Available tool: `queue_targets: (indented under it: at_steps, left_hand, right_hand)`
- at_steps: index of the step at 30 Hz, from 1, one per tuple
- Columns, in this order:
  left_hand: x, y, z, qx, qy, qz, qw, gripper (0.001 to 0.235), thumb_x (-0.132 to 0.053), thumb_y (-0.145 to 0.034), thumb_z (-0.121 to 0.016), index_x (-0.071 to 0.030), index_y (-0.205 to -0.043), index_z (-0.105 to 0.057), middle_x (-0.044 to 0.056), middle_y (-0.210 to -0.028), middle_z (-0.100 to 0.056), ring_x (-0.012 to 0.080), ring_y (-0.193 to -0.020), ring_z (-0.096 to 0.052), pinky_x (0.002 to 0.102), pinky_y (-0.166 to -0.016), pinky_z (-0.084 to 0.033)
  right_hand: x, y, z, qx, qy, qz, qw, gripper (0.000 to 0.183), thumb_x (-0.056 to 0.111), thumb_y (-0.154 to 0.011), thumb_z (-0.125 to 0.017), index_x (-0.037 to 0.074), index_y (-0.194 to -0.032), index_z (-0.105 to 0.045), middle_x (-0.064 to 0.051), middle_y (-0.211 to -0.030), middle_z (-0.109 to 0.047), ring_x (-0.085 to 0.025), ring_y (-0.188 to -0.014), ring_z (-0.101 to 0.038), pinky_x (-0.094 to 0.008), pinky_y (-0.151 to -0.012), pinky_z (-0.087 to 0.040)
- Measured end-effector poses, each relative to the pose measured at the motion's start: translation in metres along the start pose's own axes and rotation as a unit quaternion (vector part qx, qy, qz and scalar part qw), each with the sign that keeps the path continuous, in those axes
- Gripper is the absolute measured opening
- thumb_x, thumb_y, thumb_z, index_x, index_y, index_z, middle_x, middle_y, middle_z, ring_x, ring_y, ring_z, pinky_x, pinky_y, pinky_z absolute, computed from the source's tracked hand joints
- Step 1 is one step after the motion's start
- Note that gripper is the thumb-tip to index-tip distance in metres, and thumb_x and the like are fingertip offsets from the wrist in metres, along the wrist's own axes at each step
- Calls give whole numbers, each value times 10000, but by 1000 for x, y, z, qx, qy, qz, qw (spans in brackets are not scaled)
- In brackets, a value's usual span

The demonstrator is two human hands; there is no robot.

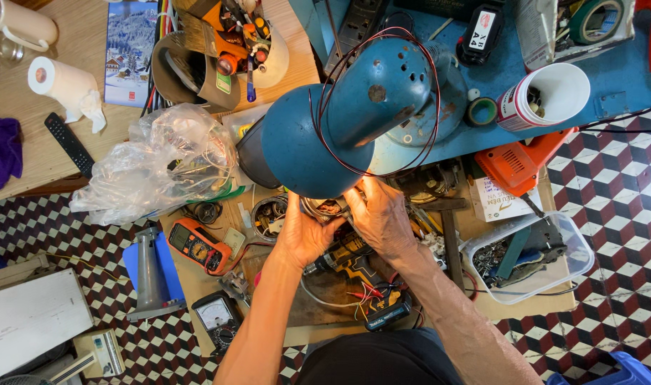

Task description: The person works on a small electrical component, likely a motor, at a cluttered workbench. They use a multimeter to test connections and manipulate wires and parts of the motor with their hands. The person also handles a white cylindrical object and a power strip during the process.

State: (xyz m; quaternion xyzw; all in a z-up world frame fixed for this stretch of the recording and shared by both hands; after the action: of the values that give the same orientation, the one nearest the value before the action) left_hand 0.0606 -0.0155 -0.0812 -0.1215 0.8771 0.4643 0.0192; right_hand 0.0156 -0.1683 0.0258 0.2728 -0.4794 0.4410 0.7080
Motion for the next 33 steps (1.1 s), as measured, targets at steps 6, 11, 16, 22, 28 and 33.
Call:
queue_targets:
  at_steps: [6,11,16,22,28,33]
  left_hand:
    - [-1,1,-5,18,10,-6,1000,898,-756,-891,-541,7,-1365,-530,178,-1164,-678,290,-745,-775,262,-525,-637]
    - [-2,2,-5,27,-15,-14,999,897,-779,-889,-521,-5,-1343,-544,167,-1119,-696,266,-730,-766,255,-523,-635]
    - [-1,3,3,-19,-50,-19,998,899,-806,-873,-483,-14,-1289,-574,141,-1034,-710,211,-693,-750,266,-511,-630]
    - [1,12,3,-36,-64,-11,997,820,-788,-851,-559,-68,-1239,-625,85,-968,-700,182,-672,-728,261,-480,-606]
    - [-10,31,11,-98,-146,-88,980,796,-713,-769,-673,-103,-1278,-621,45,-1040,-701,141,-839,-700,319,-633,-638]
    - [-26,58,15,-144,-302,-251,908,855,-511,-713,-832,-60,-1370,-521,72,-1158,-673,184,-1040,-684,327,-875,-588]
  right_hand:
    - [11,1,2,-9,39,29,999,157,95,-988,-676,2,-1105,-627,-145,-847,-680,-304,-716,-690,-417,-616,-521]
    - [9,2,0,-15,30,23,999,146,87,-973,-693,10,-1074,-623,-130,-819,-680,-296,-692,-693,-417,-596,-518]
    - [11,9,4,-25,0,7,1000,163,87,-961,-713,11,-1076,-626,-132,-876,-725,-272,-782,-740,-381,-661,-556]
    - [18,21,4,-35,-47,-23,998,150,99,-974,-718,21,-1080,-646,-118,-964,-766,-199,-865,-773,-326,-726,-595]
    - [-3,55,5,-8,-54,-196,979,197,142,-964,-702,58,-1143,-702,-124,-904,-774,-223,-725,-700,-350,-636,-537]
    - [-27,86,-6,37,13,-133,990,170,148,-935,-706,46,-1071,-716,-105,-861,-763,-173,-692,-723,-327,-620,-555]
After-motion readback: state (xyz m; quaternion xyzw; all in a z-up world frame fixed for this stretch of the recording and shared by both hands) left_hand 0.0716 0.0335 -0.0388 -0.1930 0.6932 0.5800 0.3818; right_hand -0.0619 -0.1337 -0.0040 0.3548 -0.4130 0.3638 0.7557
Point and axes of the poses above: each hand's wrist, its own y-axis away from the middle knuckle, its own z-axis out of the back of the hand, x = y × z, the point moved 7 cm from there along -y, towards the middle knuckle
